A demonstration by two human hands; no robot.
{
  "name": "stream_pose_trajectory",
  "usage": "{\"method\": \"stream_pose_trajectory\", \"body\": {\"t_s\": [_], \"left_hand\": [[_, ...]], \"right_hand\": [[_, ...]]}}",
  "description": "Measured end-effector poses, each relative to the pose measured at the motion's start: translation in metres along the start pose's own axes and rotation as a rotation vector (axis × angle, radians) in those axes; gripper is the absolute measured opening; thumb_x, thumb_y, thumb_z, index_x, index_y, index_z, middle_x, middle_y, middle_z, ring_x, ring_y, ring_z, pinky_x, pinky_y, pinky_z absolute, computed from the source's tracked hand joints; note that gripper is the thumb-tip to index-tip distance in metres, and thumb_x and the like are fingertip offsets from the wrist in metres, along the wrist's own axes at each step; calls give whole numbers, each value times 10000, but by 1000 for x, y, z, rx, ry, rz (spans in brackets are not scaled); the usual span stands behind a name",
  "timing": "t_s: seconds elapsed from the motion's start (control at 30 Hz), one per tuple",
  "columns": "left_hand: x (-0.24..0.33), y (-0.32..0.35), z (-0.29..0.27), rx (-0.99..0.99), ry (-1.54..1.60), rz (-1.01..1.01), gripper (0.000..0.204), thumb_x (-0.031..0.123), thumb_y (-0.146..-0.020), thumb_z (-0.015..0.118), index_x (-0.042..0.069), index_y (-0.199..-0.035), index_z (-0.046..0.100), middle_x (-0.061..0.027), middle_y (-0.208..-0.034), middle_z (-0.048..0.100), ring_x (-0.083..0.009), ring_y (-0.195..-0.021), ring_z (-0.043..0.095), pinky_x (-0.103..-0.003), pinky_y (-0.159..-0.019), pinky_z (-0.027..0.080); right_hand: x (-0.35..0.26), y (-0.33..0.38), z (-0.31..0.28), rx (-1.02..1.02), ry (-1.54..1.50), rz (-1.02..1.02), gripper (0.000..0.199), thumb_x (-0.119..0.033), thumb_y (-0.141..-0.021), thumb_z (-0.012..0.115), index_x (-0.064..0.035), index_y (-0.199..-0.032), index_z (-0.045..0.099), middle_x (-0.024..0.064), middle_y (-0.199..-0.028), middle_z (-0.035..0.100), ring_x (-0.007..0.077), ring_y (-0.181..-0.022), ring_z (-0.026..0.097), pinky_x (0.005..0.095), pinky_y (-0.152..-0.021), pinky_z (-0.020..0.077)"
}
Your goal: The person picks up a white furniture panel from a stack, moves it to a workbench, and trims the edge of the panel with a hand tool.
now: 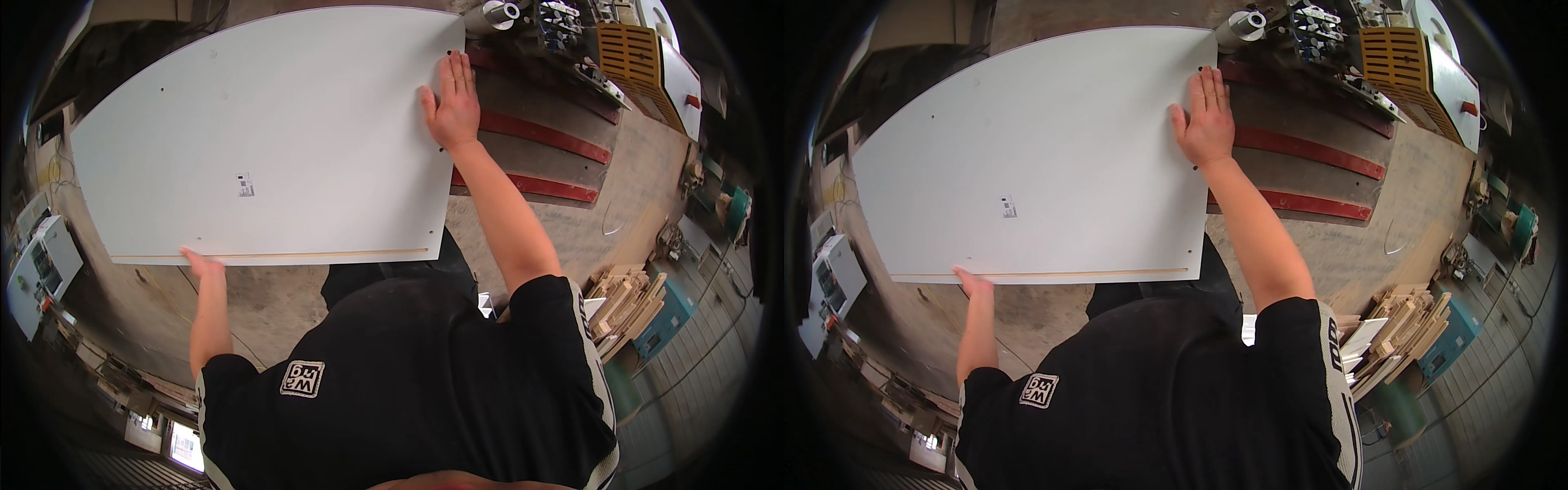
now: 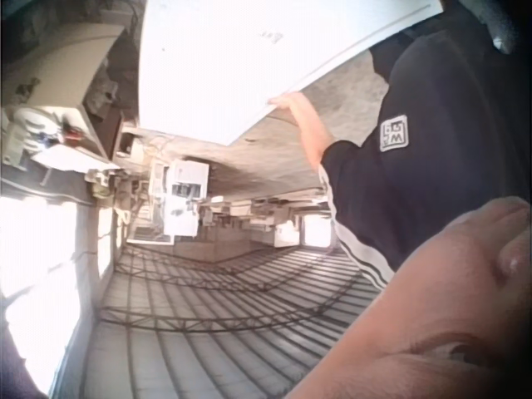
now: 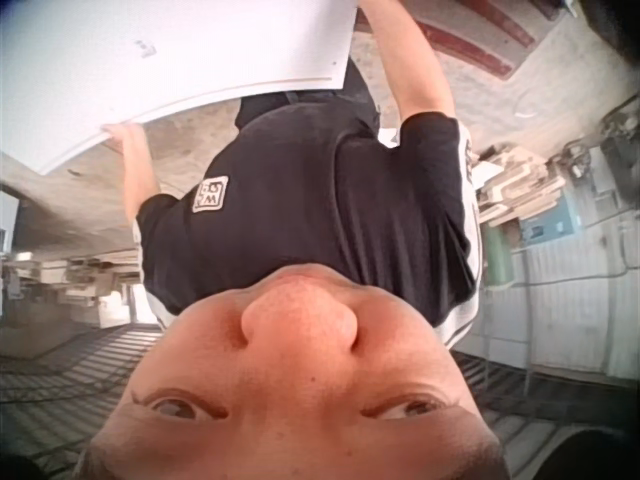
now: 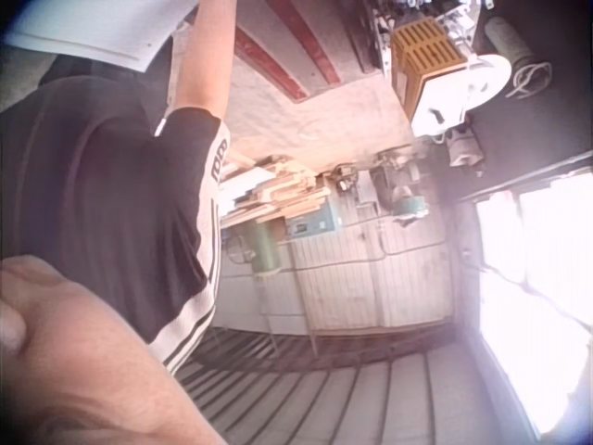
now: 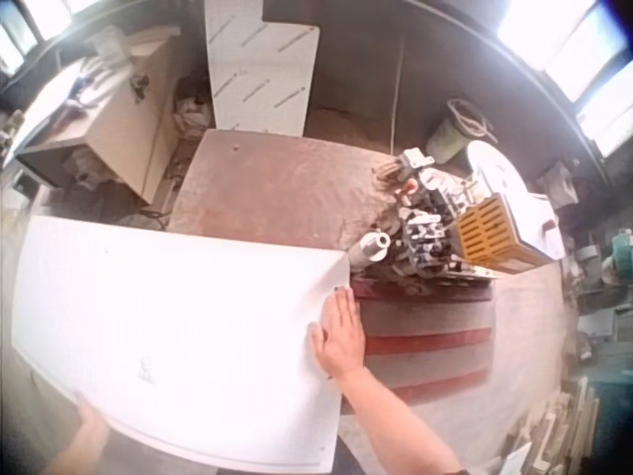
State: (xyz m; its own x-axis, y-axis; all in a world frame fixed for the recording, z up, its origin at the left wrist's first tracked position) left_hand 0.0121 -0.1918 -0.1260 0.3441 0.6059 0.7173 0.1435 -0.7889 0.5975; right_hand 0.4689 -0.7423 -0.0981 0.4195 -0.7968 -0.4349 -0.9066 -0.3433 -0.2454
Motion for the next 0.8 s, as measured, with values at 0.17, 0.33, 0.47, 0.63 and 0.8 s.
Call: {"method": "stream_pose_trajectory", "body": {"t_s": [0.17,0.33,0.47,0.63,0.8], "left_hand": [[-16,36,7,71,24,-31,829,658,-1012,439,70,-1585,327,-77,-1642,346,-287,-1484,359,-476,-1234,261],[-30,34,-14,65,55,-55,824,663,-1012,421,77,-1585,332,-75,-1639,354,-288,-1481,365,-471,-1234,263],[-34,42,-29,113,86,-53,832,659,-986,496,38,-1533,404,-86,-1565,456,-304,-1387,476,-475,-1174,376],[-49,63,-26,88,123,-100,812,651,-998,472,52,-1541,398,-86,-1572,448,-303,-1401,464,-473,-1176,373],[-57,68,-36,74,143,-110,800,653,-1008,438,61,-1545,394,-79,-1580,442,-292,-1421,447,-463,-1189,356]], "right_hand": [[10,-7,-3,-19,44,-28,630,-367,-964,595,19,-1447,477,213,-1570,413,394,-1473,364,533,-1204,296],[3,-22,-11,-1,103,-73,570,-354,-965,597,-10,-1414,527,170,-1542,469,328,-1466,398,517,-1207,295],[-10,-28,-18,52,157,-134,454,-338,-936,626,-64,-1297,635,89,-1441,588,253,-1390,495,506,-1186,326],[-11,-36,-25,77,124,-228,298,-257,-909,663,-115,-1168,701,2,-1330,668,214,-1211,608,485,-1132,386],[-31,-17,-30,86,148,-192,323,-199,-935,631,-72,-1230,666,72,-1355,651,273,-1254,597,502,-1129,398]]}}
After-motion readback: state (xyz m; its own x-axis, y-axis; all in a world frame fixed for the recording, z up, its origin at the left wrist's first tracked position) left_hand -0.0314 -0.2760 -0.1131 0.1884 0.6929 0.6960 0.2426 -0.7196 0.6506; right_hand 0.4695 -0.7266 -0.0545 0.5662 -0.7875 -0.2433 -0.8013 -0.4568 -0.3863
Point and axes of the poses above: each hand's wrist, its own y-axis away from the middle knuckle, its own z-axis out of the palm, x = y × z, the point moved 7 cm from there along -y, towards the middle knuckle
